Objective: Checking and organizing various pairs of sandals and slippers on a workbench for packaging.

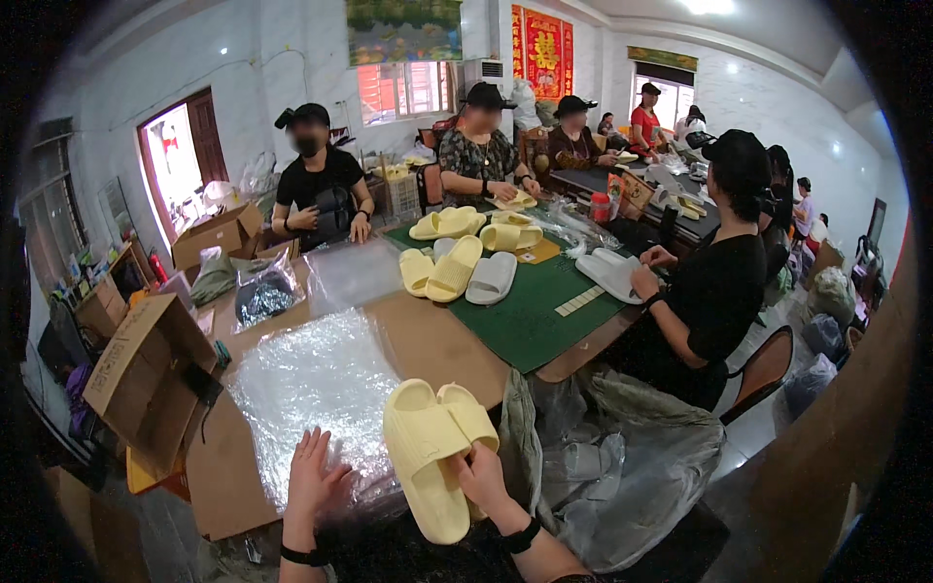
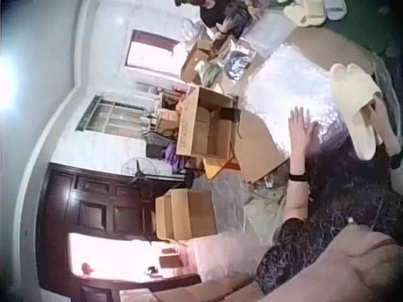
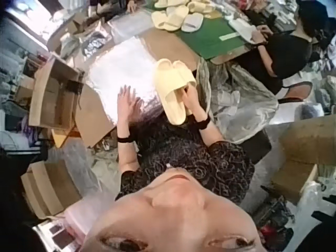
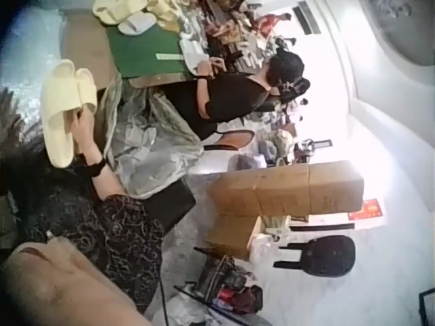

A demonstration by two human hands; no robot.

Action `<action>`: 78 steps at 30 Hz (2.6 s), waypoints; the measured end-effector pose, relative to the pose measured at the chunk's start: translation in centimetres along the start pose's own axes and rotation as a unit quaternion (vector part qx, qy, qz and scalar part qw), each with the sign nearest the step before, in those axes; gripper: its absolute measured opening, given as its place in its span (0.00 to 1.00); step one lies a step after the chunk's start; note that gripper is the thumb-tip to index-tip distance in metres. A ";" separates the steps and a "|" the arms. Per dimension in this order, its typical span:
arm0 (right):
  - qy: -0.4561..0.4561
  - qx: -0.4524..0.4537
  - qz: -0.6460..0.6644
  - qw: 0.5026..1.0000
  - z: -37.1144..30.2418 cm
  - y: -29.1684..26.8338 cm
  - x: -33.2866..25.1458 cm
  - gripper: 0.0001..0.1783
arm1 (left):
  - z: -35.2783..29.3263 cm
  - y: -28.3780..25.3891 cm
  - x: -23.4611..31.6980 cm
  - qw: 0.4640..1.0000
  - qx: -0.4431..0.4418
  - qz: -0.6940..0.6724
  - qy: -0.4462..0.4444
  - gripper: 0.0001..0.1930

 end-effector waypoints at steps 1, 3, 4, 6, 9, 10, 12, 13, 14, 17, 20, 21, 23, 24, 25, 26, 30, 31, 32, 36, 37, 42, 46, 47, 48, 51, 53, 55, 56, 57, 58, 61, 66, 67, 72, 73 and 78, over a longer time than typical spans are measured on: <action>0.011 -0.010 -0.001 1.000 -0.2 0.3 0.2 0.12 | 0.0 -0.2 -0.6 1.000 0.006 0.017 0.002 0.41; 0.019 -0.015 0.003 1.000 -0.5 0.7 0.0 0.13 | -0.3 0.5 -1.1 0.999 -0.015 0.038 0.010 0.39; 0.030 -0.026 -0.009 0.999 -0.7 1.1 0.0 0.13 | -0.6 0.7 -1.2 1.000 -0.006 0.026 0.006 0.39; 0.038 -0.036 -0.022 0.998 -1.1 1.8 -0.3 0.14 | -1.5 1.3 -2.3 0.999 0.029 0.022 0.015 0.37; 0.032 -0.052 -0.028 0.998 -1.6 2.5 0.9 0.14 | -1.8 1.9 -2.6 0.998 0.044 0.028 0.026 0.36; 0.026 -0.049 -0.022 0.998 -1.7 2.4 0.3 0.15 | -1.8 1.9 -2.8 0.999 0.043 0.021 0.020 0.33; 0.028 -0.053 -0.021 0.998 -1.9 2.9 0.8 0.15 | -1.9 2.0 -3.1 0.999 0.049 0.016 0.017 0.32; 0.033 -0.060 -0.019 0.997 -2.1 3.1 1.2 0.16 | -1.9 2.0 -3.2 0.998 0.053 0.014 0.011 0.30; 0.031 -0.065 -0.020 0.997 -2.2 3.1 1.4 0.16 | -1.9 2.0 -3.0 0.998 0.054 0.009 0.011 0.27; 0.021 -0.081 -0.024 0.996 -2.3 3.3 -0.4 0.16 | -2.1 1.9 -3.5 0.998 0.060 0.005 0.016 0.25; 0.034 -0.089 -0.029 0.995 -2.5 3.5 0.3 0.16 | -2.1 1.8 -3.2 0.999 0.051 -0.005 0.005 0.24; 0.034 -0.090 -0.030 0.995 -2.5 3.6 0.3 0.16 | -2.0 1.7 -3.1 0.999 0.051 -0.005 0.004 0.24; 0.020 -0.079 -0.014 0.997 -2.6 3.4 -0.2 0.16 | -2.1 1.5 -3.0 0.999 0.050 -0.003 0.002 0.23; 0.020 -0.080 -0.013 0.997 -2.6 3.5 0.1 0.16 | -2.1 1.6 -3.0 0.999 0.049 -0.002 0.001 0.23; 0.026 -0.085 -0.022 0.996 -2.7 3.6 0.7 0.16 | -2.1 1.6 -3.0 0.998 0.056 -0.001 0.009 0.23; 0.031 -0.090 -0.031 0.995 -2.8 3.7 1.2 0.16 | -2.2 1.5 -2.9 0.998 0.062 0.000 0.017 0.23; 0.042 -0.098 -0.023 0.994 -2.5 3.6 0.2 0.17 | -1.9 1.6 -2.7 0.998 0.060 -0.004 0.015 0.23; 0.041 -0.102 -0.028 0.994 -2.6 3.7 0.5 0.16 | -2.0 1.6 -2.8 0.998 0.061 -0.001 0.014 0.23; 0.040 -0.106 -0.032 0.993 -2.8 3.8 0.7 0.16 | -2.0 1.5 -2.8 0.998 0.062 0.001 0.013 0.24; 0.032 -0.097 0.005 0.995 -2.8 3.7 -0.4 0.17 | -2.1 2.0 -3.4 0.998 0.066 0.001 0.023 0.24; 0.029 -0.095 0.002 0.995 -2.7 3.7 0.2 0.17 | -2.1 2.1 -3.5 0.998 0.062 -0.003 0.014 0.24; 0.008 -0.108 -0.039 0.993 -3.3 4.2 0.9 0.19 | -2.1 1.8 -3.3 0.998 0.066 -0.014 0.009 0.24; -0.021 -0.106 -0.057 0.992 -3.5 4.2 0.6 0.14 | -2.1 1.6 -3.2 0.997 0.071 -0.016 0.012 0.24; -0.022 -0.106 -0.058 0.992 -3.4 4.1 0.7 0.14 | -2.1 1.7 -3.2 0.997 0.070 -0.012 0.011 0.24; -0.015 -0.111 -0.064 0.992 -3.4 4.2 0.8 0.14 | -2.2 1.7 -3.3 0.997 0.069 -0.012 0.011 0.24; -0.009 -0.116 -0.060 0.991 -3.5 4.3 0.0 0.14 | -2.2 1.6 -3.3 0.997 0.077 -0.010 0.013 0.24; -0.009 -0.117 -0.050 0.992 -3.5 4.3 -0.7 0.14 | -2.2 1.6 -3.4 0.997 0.074 -0.009 0.015 0.24; 0.002 -0.129 -0.055 0.990 -3.6 4.4 -0.7 0.16 | -2.1 1.5 -3.2 0.997 0.071 -0.011 0.013 0.24; 0.003 -0.130 -0.055 0.990 -3.5 4.4 -0.7 0.16 | -2.0 1.5 -3.0 0.997 0.069 -0.013 0.013 0.24; -0.004 -0.131 -0.056 0.990 -3.5 4.4 -0.9 0.16 | -2.0 1.4 -2.9 0.998 0.068 -0.013 0.011 0.24; -0.010 -0.132 -0.057 0.990 -3.6 4.4 -1.0 0.15 | -1.9 1.4 -2.8 0.998 0.067 -0.013 0.010 0.24; -0.001 -0.142 -0.066 0.988 -3.9 5.0 0.5 0.16 | -2.0 1.4 -2.8 0.998 0.067 -0.013 0.009 0.24; -0.011 -0.136 -0.056 0.989 -4.0 5.0 -0.2 0.17 | -2.0 1.3 -2.9 0.998 0.066 -0.010 0.004 0.24; -0.014 -0.135 -0.056 0.989 -4.0 4.9 -0.4 0.17 | -2.0 1.3 -2.9 0.998 0.066 -0.010 0.005 0.24; -0.006 -0.152 -0.075 0.986 -4.2 5.1 0.1 0.17 | -1.9 1.2 -2.7 0.998 0.069 -0.013 0.007 0.24; -0.019 -0.145 -0.061 0.987 -4.1 5.0 -0.3 0.17 | -1.9 1.2 -2.7 0.998 0.068 -0.010 0.006 0.24; -0.005 -0.159 -0.083 0.984 -4.2 5.0 -0.9 0.15 | -2.0 1.3 -2.9 0.997 0.073 -0.010 0.006 0.24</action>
Point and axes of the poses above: each hand's wrist, its own z-axis towards the middle knuckle, its own y-axis out of the palm, x = y × z, the point moved 10 cm from there along z, towards the middle knuckle, and after that the axes turned 13 degrees about x, right-handed, at the moved point
